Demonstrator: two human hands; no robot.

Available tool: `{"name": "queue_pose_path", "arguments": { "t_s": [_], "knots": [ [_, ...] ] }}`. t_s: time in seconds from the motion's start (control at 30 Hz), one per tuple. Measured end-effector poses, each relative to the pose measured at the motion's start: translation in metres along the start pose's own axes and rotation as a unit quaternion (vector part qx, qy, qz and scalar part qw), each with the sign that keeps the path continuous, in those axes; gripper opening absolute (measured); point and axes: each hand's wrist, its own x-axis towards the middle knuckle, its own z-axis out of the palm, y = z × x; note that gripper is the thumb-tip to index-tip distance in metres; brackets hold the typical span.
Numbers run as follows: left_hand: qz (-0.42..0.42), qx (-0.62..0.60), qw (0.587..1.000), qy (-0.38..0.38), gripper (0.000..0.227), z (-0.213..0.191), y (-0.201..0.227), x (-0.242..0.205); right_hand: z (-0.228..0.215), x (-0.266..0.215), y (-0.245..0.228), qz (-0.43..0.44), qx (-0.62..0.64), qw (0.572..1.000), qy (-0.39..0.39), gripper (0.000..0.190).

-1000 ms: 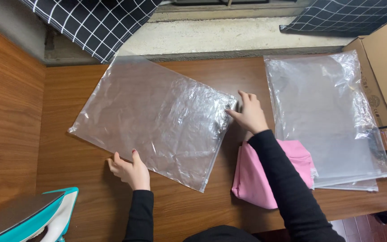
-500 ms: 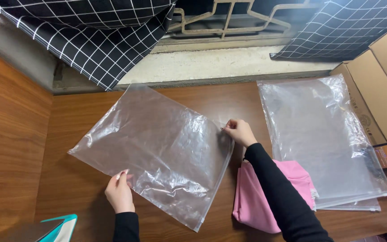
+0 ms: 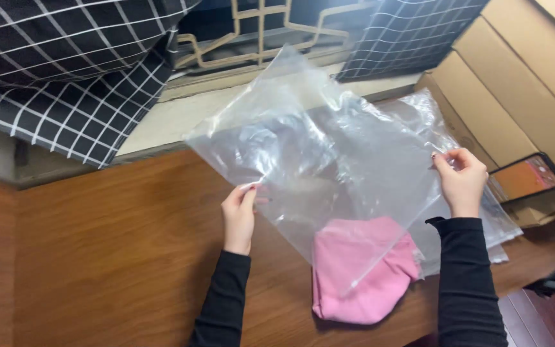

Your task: Removing a shirt from a hanger, packing it into a bag and box, then unpacking and re-hanging it

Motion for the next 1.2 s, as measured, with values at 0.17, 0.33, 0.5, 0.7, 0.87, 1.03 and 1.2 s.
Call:
{"name": "queue_pose_path", "arguments": {
  "t_s": [0.17,0.33,0.5,0.7,0.87,1.03,1.2],
  "knots": [
    [-0.045,0.019,0.996,-0.071,0.016,0.110,-0.067,0.061,-0.037,-0.003,0.074,0.018,-0.194,0.975,0.107,0.015],
    [-0.104,0.105,0.982,-0.121,0.014,0.186,-0.097,0.076,-0.044,-0.038,0.047,0.027,-0.367,0.918,0.147,0.055],
    [-0.105,0.163,0.973,-0.124,0.020,0.220,-0.160,0.097,-0.018,-0.077,0.050,0.089,-0.252,0.956,-0.122,0.055],
    [-0.077,0.387,0.899,-0.190,0.032,0.227,-0.171,0.104,0.012,-0.091,0.102,0.205,-0.291,0.885,-0.299,0.068],
    [-0.037,0.465,0.845,-0.260,0.053,0.191,-0.078,0.044,0.012,-0.093,0.106,0.206,-0.320,0.883,-0.277,0.063],
    [0.007,0.562,0.755,-0.339,0.065,0.133,-0.041,-0.024,0.015,-0.100,0.083,0.176,-0.344,0.896,-0.219,0.062],
    [0.091,0.586,0.736,-0.326,0.043,0.112,-0.122,-0.043,0.027,-0.106,0.041,0.154,-0.284,0.906,-0.274,0.061]
  ]
}}
